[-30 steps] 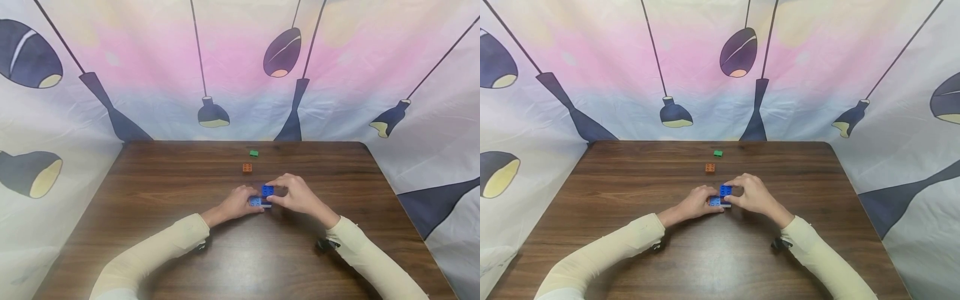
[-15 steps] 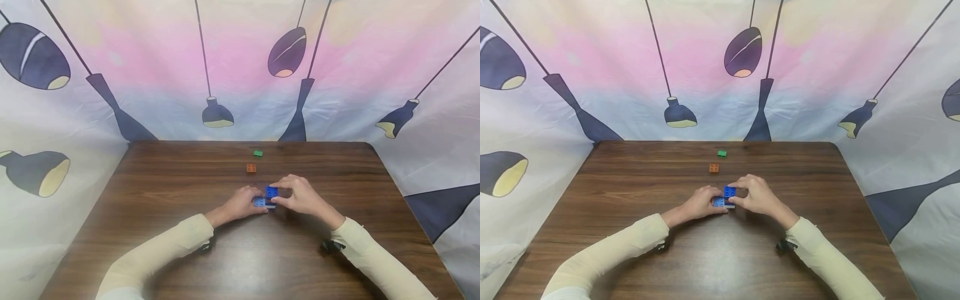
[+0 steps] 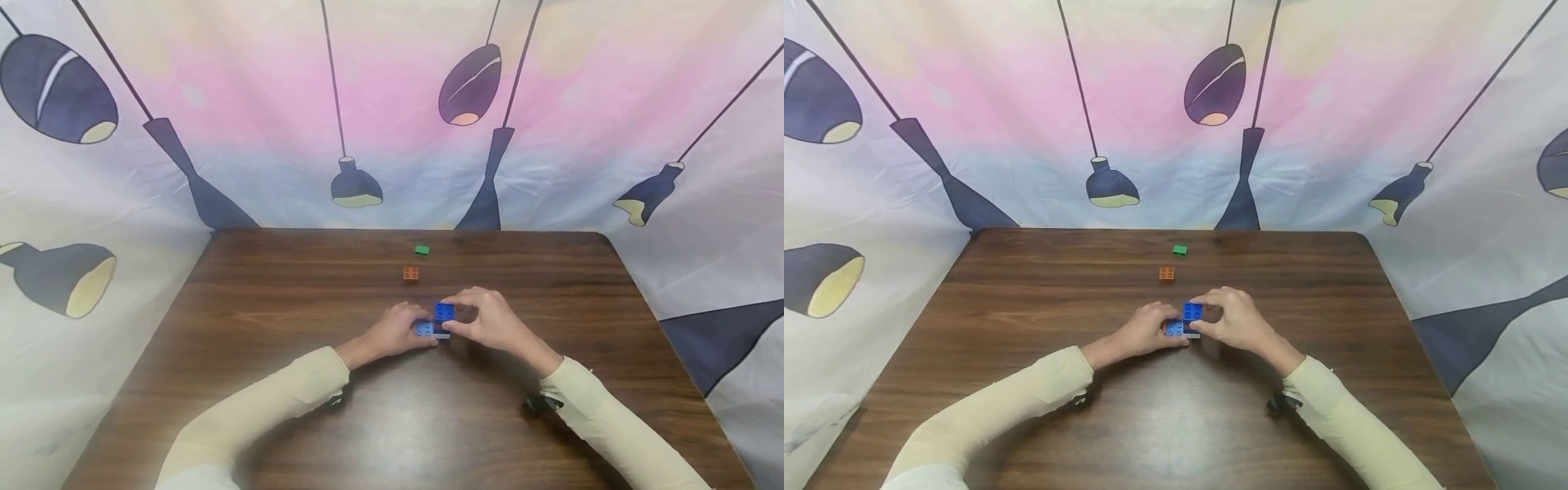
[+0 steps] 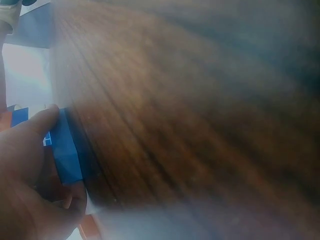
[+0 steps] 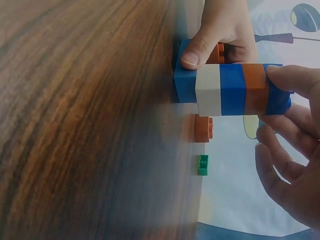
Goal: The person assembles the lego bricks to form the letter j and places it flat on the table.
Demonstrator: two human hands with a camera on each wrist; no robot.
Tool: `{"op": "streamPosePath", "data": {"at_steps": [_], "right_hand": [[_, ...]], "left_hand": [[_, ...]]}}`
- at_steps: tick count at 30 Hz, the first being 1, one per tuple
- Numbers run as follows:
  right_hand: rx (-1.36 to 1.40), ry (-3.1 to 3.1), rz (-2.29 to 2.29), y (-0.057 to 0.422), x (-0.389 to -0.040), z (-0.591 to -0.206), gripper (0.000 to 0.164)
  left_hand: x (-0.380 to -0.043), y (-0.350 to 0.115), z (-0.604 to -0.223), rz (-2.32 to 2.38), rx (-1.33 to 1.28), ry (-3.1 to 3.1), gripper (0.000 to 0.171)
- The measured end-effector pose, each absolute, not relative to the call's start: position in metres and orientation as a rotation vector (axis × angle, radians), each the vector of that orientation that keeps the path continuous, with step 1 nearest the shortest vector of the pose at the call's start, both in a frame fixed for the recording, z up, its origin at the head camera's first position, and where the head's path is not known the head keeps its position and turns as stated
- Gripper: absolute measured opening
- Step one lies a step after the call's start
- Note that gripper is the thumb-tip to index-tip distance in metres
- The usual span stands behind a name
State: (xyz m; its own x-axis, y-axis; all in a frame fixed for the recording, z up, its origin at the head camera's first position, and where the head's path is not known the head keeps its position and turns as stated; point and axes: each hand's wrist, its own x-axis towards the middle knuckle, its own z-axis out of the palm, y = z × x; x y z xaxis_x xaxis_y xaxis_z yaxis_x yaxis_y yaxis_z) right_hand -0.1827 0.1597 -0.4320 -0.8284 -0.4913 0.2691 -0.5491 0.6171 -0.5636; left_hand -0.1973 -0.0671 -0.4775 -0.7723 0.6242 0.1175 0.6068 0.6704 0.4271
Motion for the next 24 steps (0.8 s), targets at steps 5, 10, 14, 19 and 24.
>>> {"op": "streamPosePath", "data": {"at_steps": [5,10,14,19,24], "right_hand": [[0.868,-2.759,1.022,0.16,-0.183,-0.432,0.038],[0.856,-2.77,1.035,0.16,-0.183,-0.432,0.038],[0.871,-2.773,1.041,0.162,-0.183,-0.432,0.04],[0.902,-2.75,1.097,0.166,-0.184,-0.431,0.044],[0.881,-2.722,1.169,0.174,-0.186,-0.43,0.042]], "left_hand": [[-0.199,-0.066,-0.476,0.71,1.042,2.835,0.048],[-0.199,-0.067,-0.476,0.714,1.031,2.826,0.048],[-0.199,-0.067,-0.477,0.717,1.039,2.822,0.048],[-0.199,-0.066,-0.479,0.722,1.032,2.827,0.049],[-0.2,-0.067,-0.48,0.72,1.038,2.831,0.05]]}}
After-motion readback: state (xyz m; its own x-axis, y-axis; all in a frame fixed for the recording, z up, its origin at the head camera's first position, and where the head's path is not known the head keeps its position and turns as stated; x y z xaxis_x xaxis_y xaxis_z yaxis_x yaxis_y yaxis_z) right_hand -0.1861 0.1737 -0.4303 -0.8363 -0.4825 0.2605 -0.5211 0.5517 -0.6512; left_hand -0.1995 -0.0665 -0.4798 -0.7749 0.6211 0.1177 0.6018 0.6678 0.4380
